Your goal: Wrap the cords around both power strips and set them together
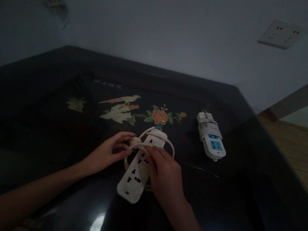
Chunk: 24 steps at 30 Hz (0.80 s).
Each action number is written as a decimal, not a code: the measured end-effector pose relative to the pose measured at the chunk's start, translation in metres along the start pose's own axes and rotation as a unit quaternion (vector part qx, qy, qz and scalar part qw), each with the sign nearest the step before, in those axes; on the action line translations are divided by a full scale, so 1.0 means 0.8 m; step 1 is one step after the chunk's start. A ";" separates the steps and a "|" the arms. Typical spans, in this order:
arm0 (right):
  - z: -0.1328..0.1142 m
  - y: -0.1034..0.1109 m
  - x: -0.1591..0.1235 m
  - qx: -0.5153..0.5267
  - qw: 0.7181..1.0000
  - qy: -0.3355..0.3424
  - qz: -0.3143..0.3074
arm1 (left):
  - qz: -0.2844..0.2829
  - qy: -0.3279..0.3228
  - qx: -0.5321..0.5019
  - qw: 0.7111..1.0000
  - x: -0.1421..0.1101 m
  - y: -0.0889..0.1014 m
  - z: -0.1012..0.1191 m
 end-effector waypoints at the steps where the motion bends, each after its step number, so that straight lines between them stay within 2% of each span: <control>1: -0.002 0.000 0.000 -0.009 1.000 -0.002 0.000 | -0.002 0.015 -0.026 1.000 0.000 0.000 -0.004; 5: -0.017 0.000 0.001 -0.103 0.995 -0.003 0.016 | 0.008 0.047 -0.098 0.994 0.000 0.002 -0.013; 10: -0.034 -0.006 0.009 -0.172 0.985 -0.014 0.028 | -0.022 0.056 -0.087 0.994 -0.002 -0.004 -0.015; 13: -0.030 -0.010 0.013 -0.138 0.990 -0.028 0.026 | -0.023 0.060 -0.096 0.993 -0.003 -0.007 -0.016; 17: -0.022 -0.011 0.011 -0.030 0.999 -0.037 0.021 | 0.024 0.058 -0.122 0.991 -0.001 0.003 -0.023; 19: -0.023 -0.009 0.008 0.018 0.999 -0.030 0.021 | 0.020 0.062 -0.122 0.990 0.000 0.002 -0.028; 21: -0.027 -0.007 0.005 0.046 0.999 -0.015 0.021 | 0.004 0.058 -0.107 0.993 0.001 -0.001 -0.030; 24: -0.029 -0.006 0.004 0.058 0.998 -0.005 0.015 | 0.006 0.017 -0.035 0.999 0.003 0.004 -0.024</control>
Point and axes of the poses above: each hand's wrist, its own x-axis towards the middle knuckle, its own y-axis out of the back of the hand, z = x × y, the point moved 10 cm from there along x, towards the middle knuckle, and after that the axes turned 14 degrees about -y, right-handed, at the moved point
